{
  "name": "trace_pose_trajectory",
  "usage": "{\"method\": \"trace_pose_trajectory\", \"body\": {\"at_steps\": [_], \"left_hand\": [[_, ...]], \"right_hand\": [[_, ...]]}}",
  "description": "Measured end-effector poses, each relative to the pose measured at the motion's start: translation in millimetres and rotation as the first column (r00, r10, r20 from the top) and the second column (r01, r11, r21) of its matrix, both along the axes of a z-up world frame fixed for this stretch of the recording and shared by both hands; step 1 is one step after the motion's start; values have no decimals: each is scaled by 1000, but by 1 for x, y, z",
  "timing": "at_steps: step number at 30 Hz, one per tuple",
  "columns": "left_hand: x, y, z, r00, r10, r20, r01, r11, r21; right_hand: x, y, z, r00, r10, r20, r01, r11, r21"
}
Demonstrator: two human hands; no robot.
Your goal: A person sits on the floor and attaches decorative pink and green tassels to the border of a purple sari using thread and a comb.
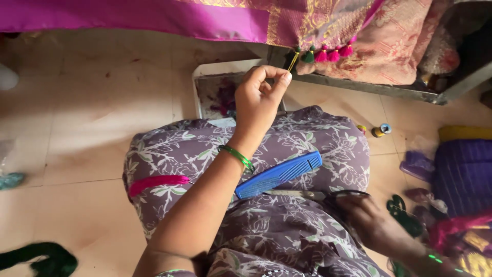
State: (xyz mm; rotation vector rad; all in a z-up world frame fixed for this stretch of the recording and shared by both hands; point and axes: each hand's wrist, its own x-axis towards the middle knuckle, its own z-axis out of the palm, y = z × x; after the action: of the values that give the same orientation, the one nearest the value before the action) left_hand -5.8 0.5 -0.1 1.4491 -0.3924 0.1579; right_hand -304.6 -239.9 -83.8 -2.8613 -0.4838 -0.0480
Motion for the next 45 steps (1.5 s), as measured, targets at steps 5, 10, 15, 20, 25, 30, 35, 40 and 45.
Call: {"method": "trace_pose_trajectory", "body": {"at_steps": [5,10,15,20,25,30,35,40,45], "left_hand": [[0,4,14,939,179,293,-212,974,84],[13,-1,17,957,123,262,-141,988,53],[25,-10,17,863,-475,-173,330,789,-518],[28,-13,9,761,-634,-140,364,595,-716],[25,-12,15,745,-650,-154,372,596,-712],[27,-13,13,758,-638,-136,384,604,-699],[44,-12,14,974,-148,-174,99,959,-265],[67,-13,21,975,-163,-153,178,980,88],[68,-26,-16,984,-170,-52,177,959,219]], "right_hand": [[-10,-67,-42,877,-315,-363,124,878,-462],[28,-85,-3,676,-109,-729,323,933,161],[66,-78,53,712,221,-667,494,518,698],[100,-73,85,762,60,-645,542,487,685],[134,-66,100,751,58,-658,522,557,646],[151,-60,111,722,-45,-690,540,661,521],[144,-59,117,812,-368,-454,449,890,80],[148,-89,125,937,-207,-281,292,906,307],[163,-89,154,936,-305,-177,320,945,61]]}}
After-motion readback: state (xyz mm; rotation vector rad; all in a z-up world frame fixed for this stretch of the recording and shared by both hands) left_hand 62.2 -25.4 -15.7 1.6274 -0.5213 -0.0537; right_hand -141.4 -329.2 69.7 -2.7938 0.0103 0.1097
